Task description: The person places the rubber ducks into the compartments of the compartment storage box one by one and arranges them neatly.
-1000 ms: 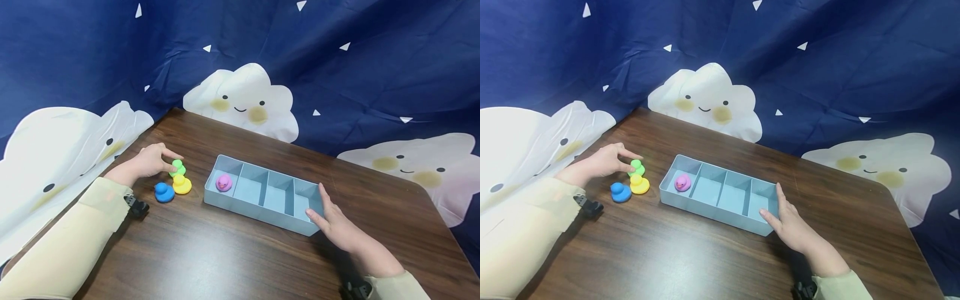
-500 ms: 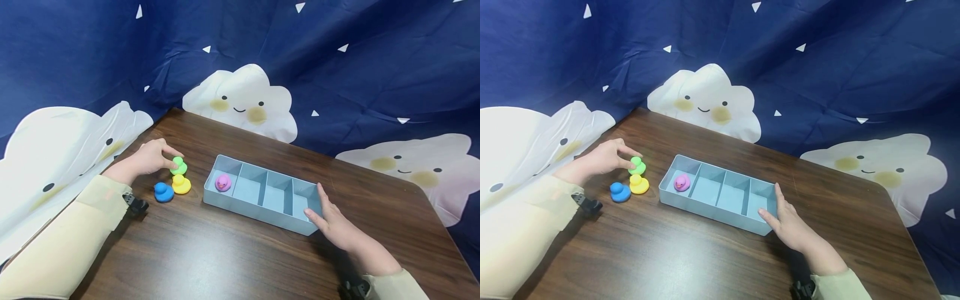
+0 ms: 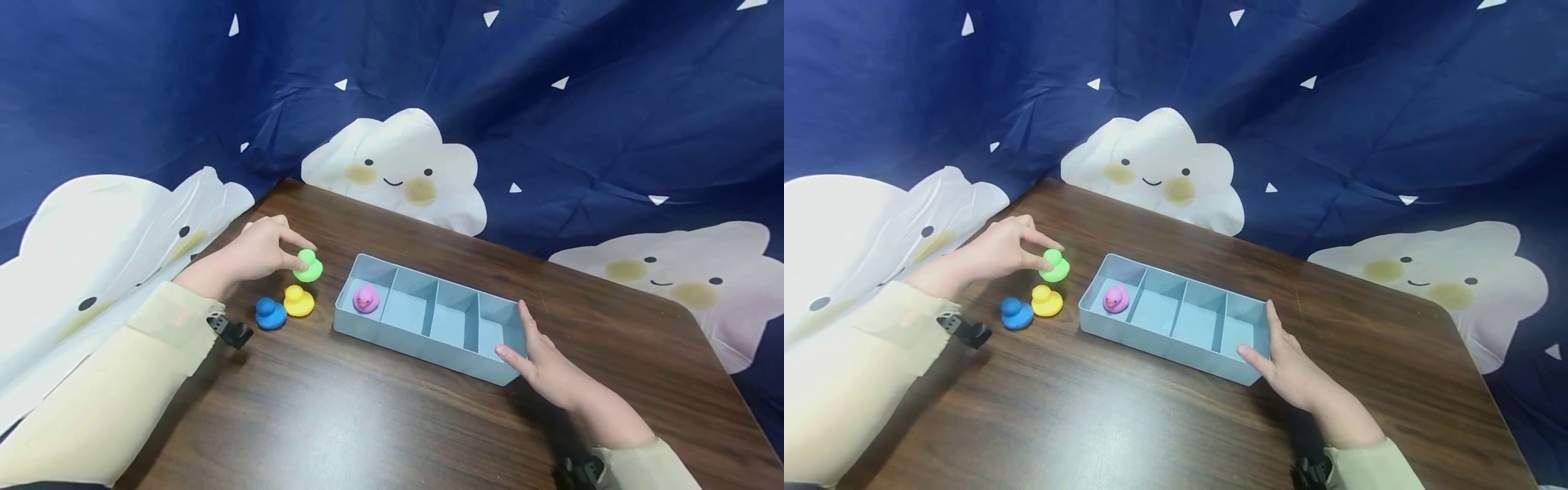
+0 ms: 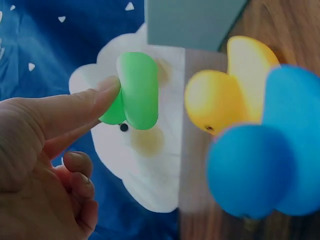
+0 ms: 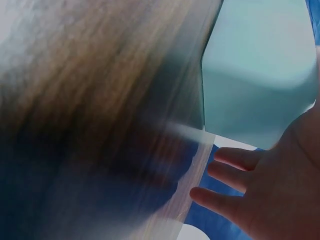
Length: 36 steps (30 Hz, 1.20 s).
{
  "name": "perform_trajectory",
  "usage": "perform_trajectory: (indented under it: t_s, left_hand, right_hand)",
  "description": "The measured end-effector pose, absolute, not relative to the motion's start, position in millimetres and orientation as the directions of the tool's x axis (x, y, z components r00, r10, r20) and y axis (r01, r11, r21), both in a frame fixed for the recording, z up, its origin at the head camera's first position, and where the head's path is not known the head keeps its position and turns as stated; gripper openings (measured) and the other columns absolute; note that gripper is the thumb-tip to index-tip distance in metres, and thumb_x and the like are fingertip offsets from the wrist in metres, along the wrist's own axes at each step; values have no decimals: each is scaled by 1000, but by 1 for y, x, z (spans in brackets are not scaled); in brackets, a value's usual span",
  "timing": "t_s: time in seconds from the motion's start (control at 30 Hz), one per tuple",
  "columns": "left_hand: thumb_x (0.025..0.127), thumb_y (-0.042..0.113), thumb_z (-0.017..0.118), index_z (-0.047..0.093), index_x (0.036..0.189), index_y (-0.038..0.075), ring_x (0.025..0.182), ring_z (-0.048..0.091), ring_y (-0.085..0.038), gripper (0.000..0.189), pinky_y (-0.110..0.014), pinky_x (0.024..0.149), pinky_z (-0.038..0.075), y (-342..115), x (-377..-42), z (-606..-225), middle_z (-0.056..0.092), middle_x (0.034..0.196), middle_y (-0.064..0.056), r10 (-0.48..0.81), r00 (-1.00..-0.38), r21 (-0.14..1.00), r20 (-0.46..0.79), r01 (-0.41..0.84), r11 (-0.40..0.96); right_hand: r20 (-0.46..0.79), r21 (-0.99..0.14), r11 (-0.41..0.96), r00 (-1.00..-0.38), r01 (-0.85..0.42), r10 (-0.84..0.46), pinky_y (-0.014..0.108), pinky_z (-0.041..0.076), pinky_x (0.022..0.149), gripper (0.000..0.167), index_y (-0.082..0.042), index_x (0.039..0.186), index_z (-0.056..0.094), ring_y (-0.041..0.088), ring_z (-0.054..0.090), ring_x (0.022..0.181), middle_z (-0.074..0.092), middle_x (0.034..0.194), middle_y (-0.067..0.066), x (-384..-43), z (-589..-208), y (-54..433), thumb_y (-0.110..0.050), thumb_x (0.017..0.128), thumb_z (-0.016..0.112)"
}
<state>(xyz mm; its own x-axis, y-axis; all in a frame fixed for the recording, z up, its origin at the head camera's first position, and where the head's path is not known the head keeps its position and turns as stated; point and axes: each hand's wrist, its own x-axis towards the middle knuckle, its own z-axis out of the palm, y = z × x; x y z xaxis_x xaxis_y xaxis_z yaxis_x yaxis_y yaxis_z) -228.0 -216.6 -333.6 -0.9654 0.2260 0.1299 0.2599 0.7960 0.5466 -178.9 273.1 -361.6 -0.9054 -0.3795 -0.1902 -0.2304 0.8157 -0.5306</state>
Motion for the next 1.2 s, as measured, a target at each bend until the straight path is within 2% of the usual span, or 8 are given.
perform_trajectory:
  t_s: [0.4, 0.63, 1.2]
  left_hand:
    - [78, 27, 85, 79, 107, 17, 86, 42, -24, 31, -43, 77, 24, -189, -215, -311, 47, 84, -6, 303, -938, 530, 169, 346, 774]
    - [78, 27, 85, 79, 107, 18, 88, 42, -24, 31, -42, 79, 24, -172, -211, -300, 46, 86, -8, 338, -924, 526, 177, 379, 762]
    - [78, 33, 85, 80, 105, 22, 87, 41, -21, 30, -39, 80, 24, -119, -214, -303, 47, 87, -7, 412, -903, 523, 125, 413, 745]
  right_hand:
    - [-183, -515, 820, -902, -250, -391, 73, 19, 100, 103, -11, 153, -24, 58, 10, 139, 2, 155, 38, -176, -360, 278, -46, 98, 56]
    - [-194, -512, 825, -903, -240, -383, 74, 19, 100, 102, -14, 153, -24, 58, 9, 138, 1, 157, 35, -175, -360, 277, -48, 98, 55]
    - [-198, -527, 820, -906, -223, -374, 73, 19, 101, 103, -16, 153, -25, 57, 10, 139, 2, 156, 36, -175, -361, 275, -48, 98, 56]
